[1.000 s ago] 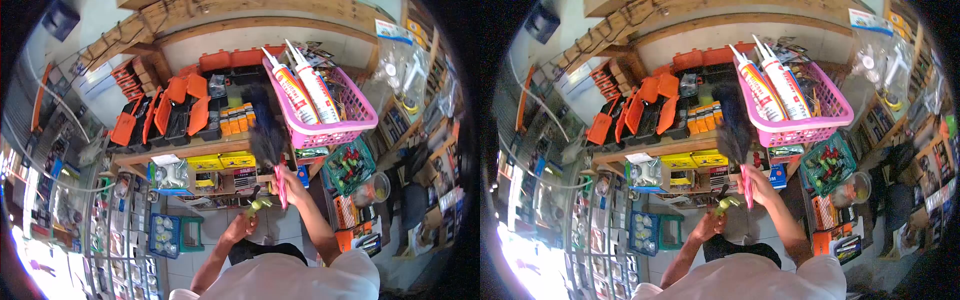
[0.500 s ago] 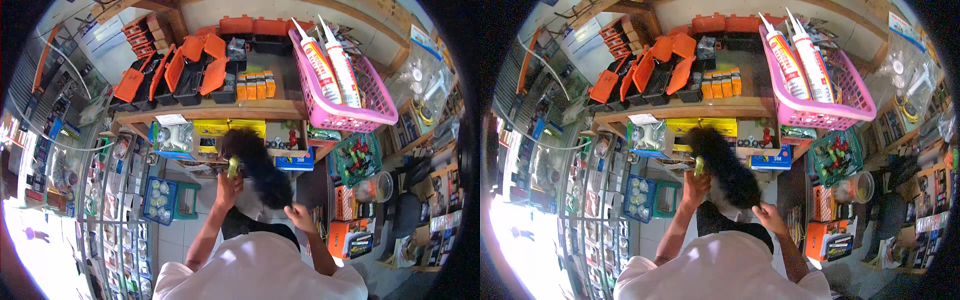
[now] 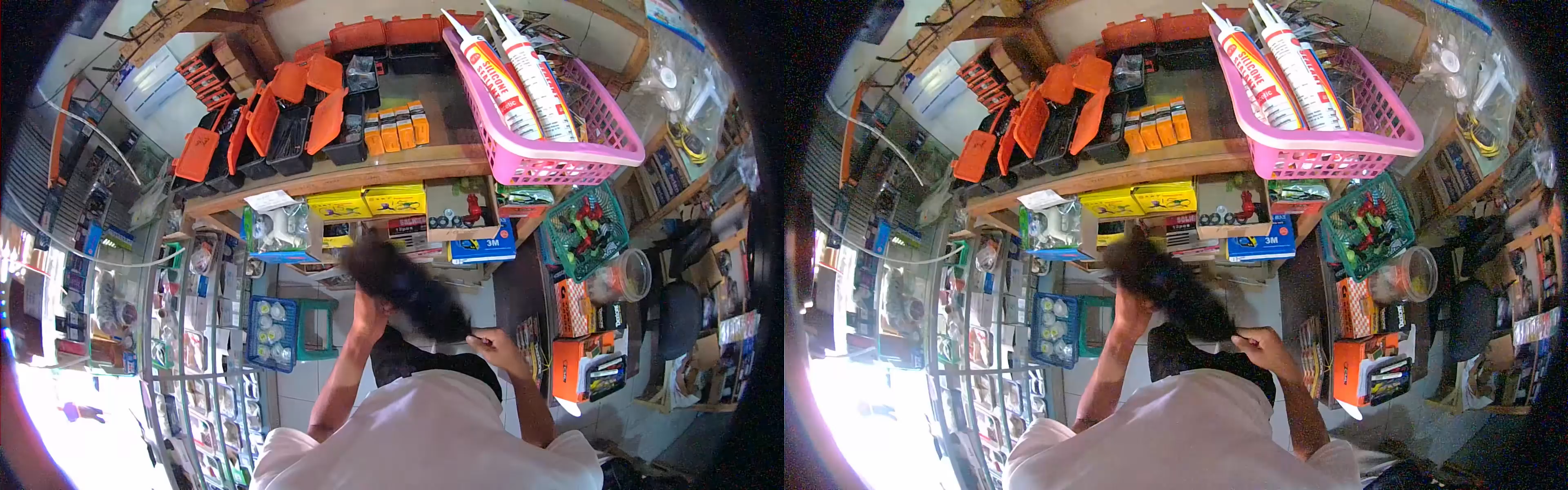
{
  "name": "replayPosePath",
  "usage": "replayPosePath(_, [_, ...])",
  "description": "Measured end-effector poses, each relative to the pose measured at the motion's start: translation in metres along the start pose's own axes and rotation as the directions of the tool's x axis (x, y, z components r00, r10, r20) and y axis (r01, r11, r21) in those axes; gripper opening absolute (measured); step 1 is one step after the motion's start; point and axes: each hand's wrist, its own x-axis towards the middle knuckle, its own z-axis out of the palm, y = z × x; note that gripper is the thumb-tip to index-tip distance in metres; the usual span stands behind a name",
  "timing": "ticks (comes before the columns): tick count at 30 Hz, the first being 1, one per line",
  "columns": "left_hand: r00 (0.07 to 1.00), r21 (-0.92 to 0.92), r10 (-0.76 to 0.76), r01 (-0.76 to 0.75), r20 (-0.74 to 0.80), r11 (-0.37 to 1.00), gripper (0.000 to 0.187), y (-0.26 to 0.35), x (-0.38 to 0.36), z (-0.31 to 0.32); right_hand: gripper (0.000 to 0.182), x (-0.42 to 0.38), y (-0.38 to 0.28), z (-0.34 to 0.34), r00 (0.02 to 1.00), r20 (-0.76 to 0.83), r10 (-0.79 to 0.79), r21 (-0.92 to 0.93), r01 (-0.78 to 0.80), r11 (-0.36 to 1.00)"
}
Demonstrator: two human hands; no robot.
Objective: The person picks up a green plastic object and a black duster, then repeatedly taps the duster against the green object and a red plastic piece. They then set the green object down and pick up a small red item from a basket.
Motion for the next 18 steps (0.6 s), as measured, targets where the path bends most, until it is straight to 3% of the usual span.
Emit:
replayPosePath(1, [0.985, 0.098, 0.071, -0.056, -0.158, 0.994, 0.040, 0.003, -0.002, 0.013, 0.036, 0.000, -0.001, -0.002, 0.996, 0.087, -0.017, -0.037, 0.021, 0.999])
replayPosePath(3, [0.865, 0.320, 0.206, -0.055, -0.458, 0.946, 0.040, 0.010, -0.006, 0.038, 0.036, 0.002, 0.000, -0.004, 1.000, -0.005, -0.010, -0.013, 0.010, 1.000])
replayPosePath(4, [0.994, 0.101, -0.020, 0.030, -0.104, 0.994, 0.043, 0.019, -0.004, -0.001, 0.036, 0.002, 0.000, -0.006, 0.996, -0.089, 0.005, 0.008, -0.005, 1.000])
replayPosePath(5, [0.938, -0.072, -0.168, 0.199, 0.303, 0.977, 0.047, 0.023, -0.004, -0.022, 0.036, 0.002, 0.000, -0.009, 0.996, -0.090, 0.003, 0.008, -0.002, 1.000])
replayPosePath(6, [0.975, 0.038, -0.143, 0.139, 0.168, 0.990, 0.049, 0.023, -0.008, -0.011, 0.037, 0.003, -0.001, -0.012, 1.000, 0.012, 0.004, -0.007, -0.004, 1.000])
replayPosePath(7, [0.975, 0.042, -0.140, 0.135, 0.169, 0.990, 0.049, 0.018, -0.008, 0.013, 0.037, 0.004, -0.004, -0.014, 0.993, 0.114, 0.008, -0.021, -0.006, 1.000])
replayPosePath(8, [0.985, 0.257, 0.076, -0.035, -0.152, 0.966, 0.050, 0.007, -0.006, 0.041, 0.037, 0.003, -0.009, -0.013, 0.994, 0.113, 0.004, -0.017, -0.002, 1.000])
replayPosePath(10, [0.893, 0.310, 0.048, 0.105, -0.448, 0.945, 0.047, 0.020, -0.013, 0.041, 0.038, 0.004, -0.019, -0.013, 0.998, -0.042, 0.041, 0.034, -0.040, 0.999])
replayPosePath(11, [0.895, 0.314, 0.053, 0.100, -0.443, 0.944, 0.047, 0.025, -0.013, 0.034, 0.038, 0.005, -0.016, -0.013, 0.998, -0.043, 0.035, 0.034, -0.033, 0.999])
replayPosePath(13, [0.983, 0.456, -0.029, 0.111, -0.182, 0.883, 0.047, 0.027, -0.011, 0.015, 0.036, 0.004, -0.007, -0.014, 0.996, 0.046, 0.072, 0.055, -0.074, 0.996])
replayPosePath(14, [0.993, 0.370, 0.032, 0.011, -0.110, 0.929, 0.044, 0.021, -0.010, -0.017, 0.036, 0.004, -0.006, -0.015, 0.996, 0.048, 0.069, 0.057, -0.072, 0.996])
replayPosePath(16, [0.910, 0.707, 0.350, -0.096, -0.223, 0.700, 0.043, 0.006, -0.010, 0.000, 0.038, 0.003, -0.005, -0.014, 0.995, 0.095, 0.044, 0.072, -0.051, 0.996])
replayPosePath(18, [0.910, 0.762, 0.346, -0.056, -0.226, 0.646, 0.043, 0.013, -0.011, 0.003, 0.039, 0.004, -0.003, -0.008, 0.999, 0.019, 0.050, 0.137, -0.052, 0.989])
